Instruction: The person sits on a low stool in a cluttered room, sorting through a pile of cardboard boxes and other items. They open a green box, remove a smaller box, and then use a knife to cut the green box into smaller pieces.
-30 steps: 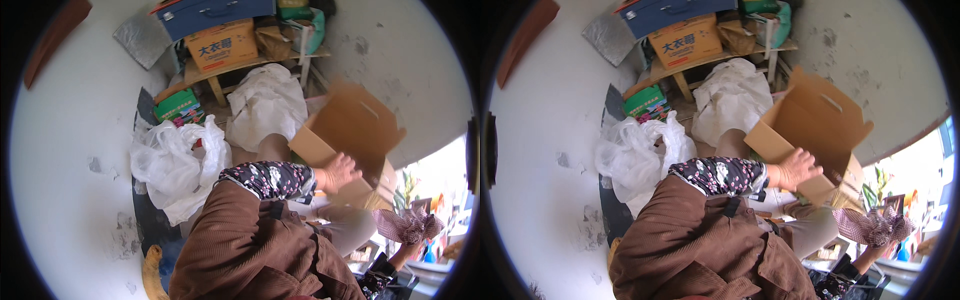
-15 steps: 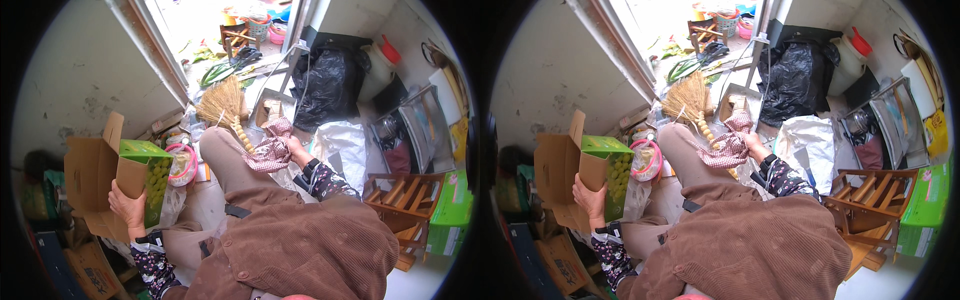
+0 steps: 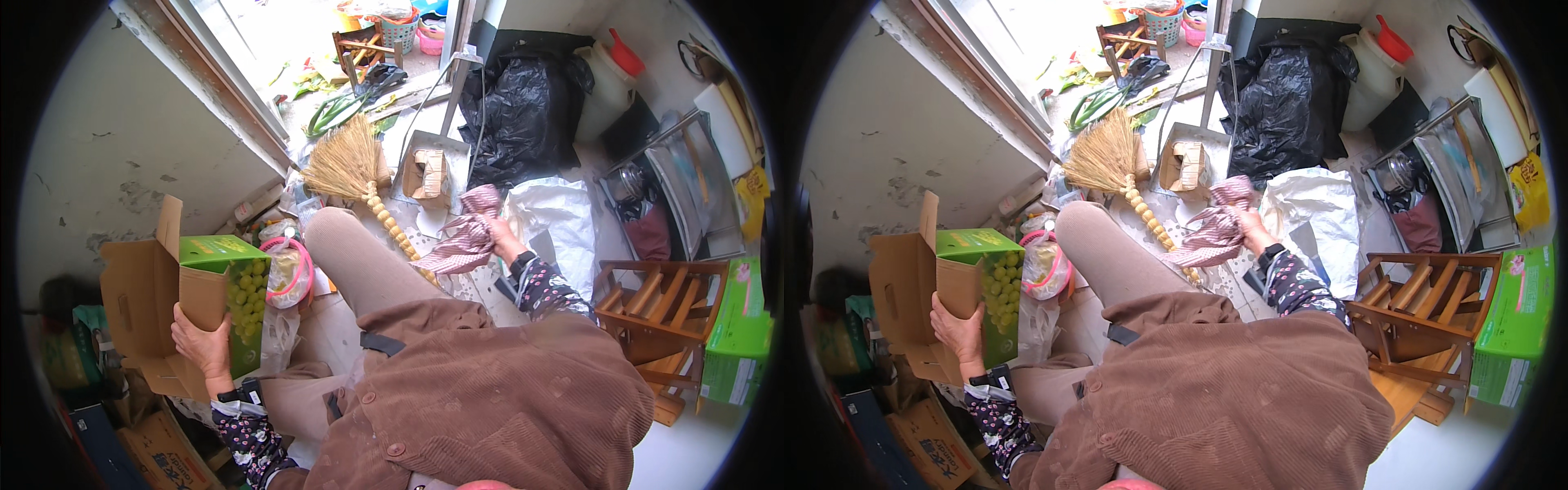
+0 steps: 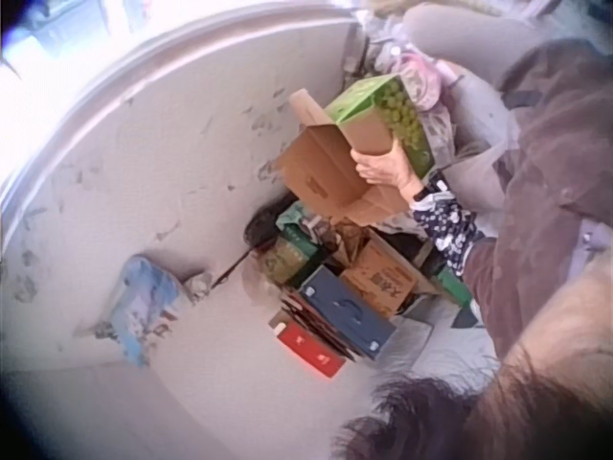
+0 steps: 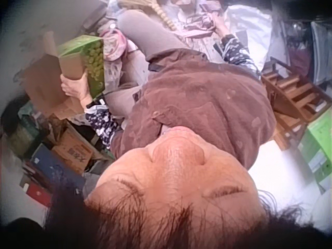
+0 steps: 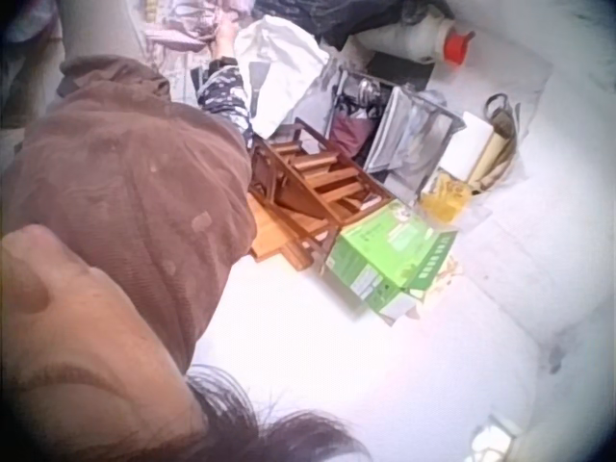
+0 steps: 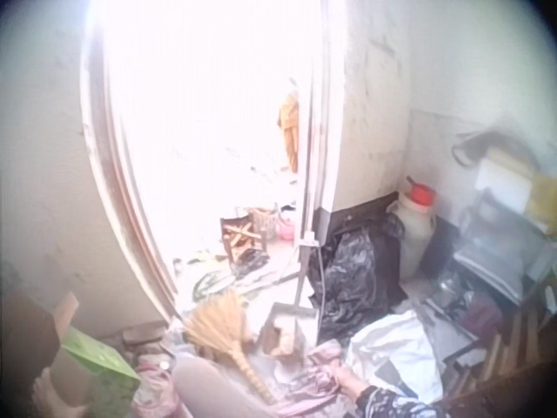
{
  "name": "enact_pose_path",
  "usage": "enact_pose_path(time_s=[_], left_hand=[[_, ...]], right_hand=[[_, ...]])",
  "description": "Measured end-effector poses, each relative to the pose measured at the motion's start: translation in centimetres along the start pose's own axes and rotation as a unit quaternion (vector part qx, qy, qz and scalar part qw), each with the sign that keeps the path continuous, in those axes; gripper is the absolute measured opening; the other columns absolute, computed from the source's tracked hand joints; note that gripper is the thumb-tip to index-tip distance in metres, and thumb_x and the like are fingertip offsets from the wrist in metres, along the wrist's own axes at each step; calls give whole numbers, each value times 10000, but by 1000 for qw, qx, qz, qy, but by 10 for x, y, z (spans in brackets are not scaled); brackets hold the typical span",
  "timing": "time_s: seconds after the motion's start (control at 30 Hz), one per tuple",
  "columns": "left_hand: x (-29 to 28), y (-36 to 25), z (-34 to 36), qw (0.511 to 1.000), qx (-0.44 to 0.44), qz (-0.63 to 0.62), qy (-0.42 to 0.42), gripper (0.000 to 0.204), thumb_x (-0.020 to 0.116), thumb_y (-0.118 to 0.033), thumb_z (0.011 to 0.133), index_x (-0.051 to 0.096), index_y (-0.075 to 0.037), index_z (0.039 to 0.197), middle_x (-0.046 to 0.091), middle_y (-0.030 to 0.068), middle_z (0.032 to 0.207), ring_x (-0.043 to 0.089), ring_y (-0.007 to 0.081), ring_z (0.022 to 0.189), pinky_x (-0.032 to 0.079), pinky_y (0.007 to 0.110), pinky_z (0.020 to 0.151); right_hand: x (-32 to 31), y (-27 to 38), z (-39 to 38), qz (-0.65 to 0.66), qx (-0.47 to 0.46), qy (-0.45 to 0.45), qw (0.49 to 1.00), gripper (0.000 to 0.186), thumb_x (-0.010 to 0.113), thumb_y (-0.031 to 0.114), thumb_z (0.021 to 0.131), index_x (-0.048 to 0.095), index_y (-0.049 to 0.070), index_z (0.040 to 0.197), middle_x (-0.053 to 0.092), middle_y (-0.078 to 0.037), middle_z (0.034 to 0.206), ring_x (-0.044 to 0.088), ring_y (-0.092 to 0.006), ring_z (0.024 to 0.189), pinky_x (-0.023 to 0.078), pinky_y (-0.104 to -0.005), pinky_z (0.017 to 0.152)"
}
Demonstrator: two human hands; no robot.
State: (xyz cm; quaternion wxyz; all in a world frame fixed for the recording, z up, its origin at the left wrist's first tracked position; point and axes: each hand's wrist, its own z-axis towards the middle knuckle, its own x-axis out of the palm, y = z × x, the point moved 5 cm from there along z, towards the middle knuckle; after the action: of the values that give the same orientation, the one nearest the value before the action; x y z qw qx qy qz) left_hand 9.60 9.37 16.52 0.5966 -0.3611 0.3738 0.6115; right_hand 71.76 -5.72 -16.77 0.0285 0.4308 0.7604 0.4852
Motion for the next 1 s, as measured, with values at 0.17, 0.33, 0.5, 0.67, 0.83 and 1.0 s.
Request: enact_pose_path(time_s=[0.17,0.33,0.5,0.67,0.83,1.0], left_hand=[[-6,-2,0,1000,-7,-8,-13,963,891,-382,579,427,-132,1386,547,148,1113,540,378,1068,436,512,880],[-11,-10,6,998,-44,-31,24,857,878,-353,594,495,-118,1323,606,170,1124,564,398,1076,459,520,891],[-15,0,7,998,-46,-43,-19,883,880,-404,580,489,-128,1323,617,175,1134,561,397,1096,452,532,910],[-6,28,5,991,-87,-90,-39,923,894,-378,600,450,-70,1348,567,190,1218,546,378,1127,439,499,961],[4,63,4,928,-135,-340,-68,894,907,-262,649,420,0,1353,554,143,1247,550,302,1136,432,411,1008],[16,93,-11,835,-201,-501,-108,811,883,-175,708,425,-1,1353,546,87,1243,542,225,1123,434,346,990]], right_hand=[[-136,60,3,-112,-159,-179,964,309,717,220,867,664,-5,1072,698,-73,929,666,-174,811,537,-347,729],[-266,152,-25,-469,-250,-469,705,555,743,369,795,648,-90,1092,696,-234,1041,656,-363,1015,476,-440,918],[-305,181,-11,-635,-48,-455,622,735,756,488,726,650,-107,1146,656,-312,1150,609,-426,1154,471,-450,976],[-179,128,94,-565,-204,-196,775,542,714,286,831,601,-30,1256,686,-191,1142,669,-282,1044,510,-354,915],[66,93,85,-342,-250,106,900,322,615,105,950,582,0,1252,666,-79,1146,635,-144,1010,513,-268,880],[279,88,-19,-266,-296,296,869,307,575,93,965,557,1,1258,648,-75,1141,613,-159,1013,490,-278,884]])
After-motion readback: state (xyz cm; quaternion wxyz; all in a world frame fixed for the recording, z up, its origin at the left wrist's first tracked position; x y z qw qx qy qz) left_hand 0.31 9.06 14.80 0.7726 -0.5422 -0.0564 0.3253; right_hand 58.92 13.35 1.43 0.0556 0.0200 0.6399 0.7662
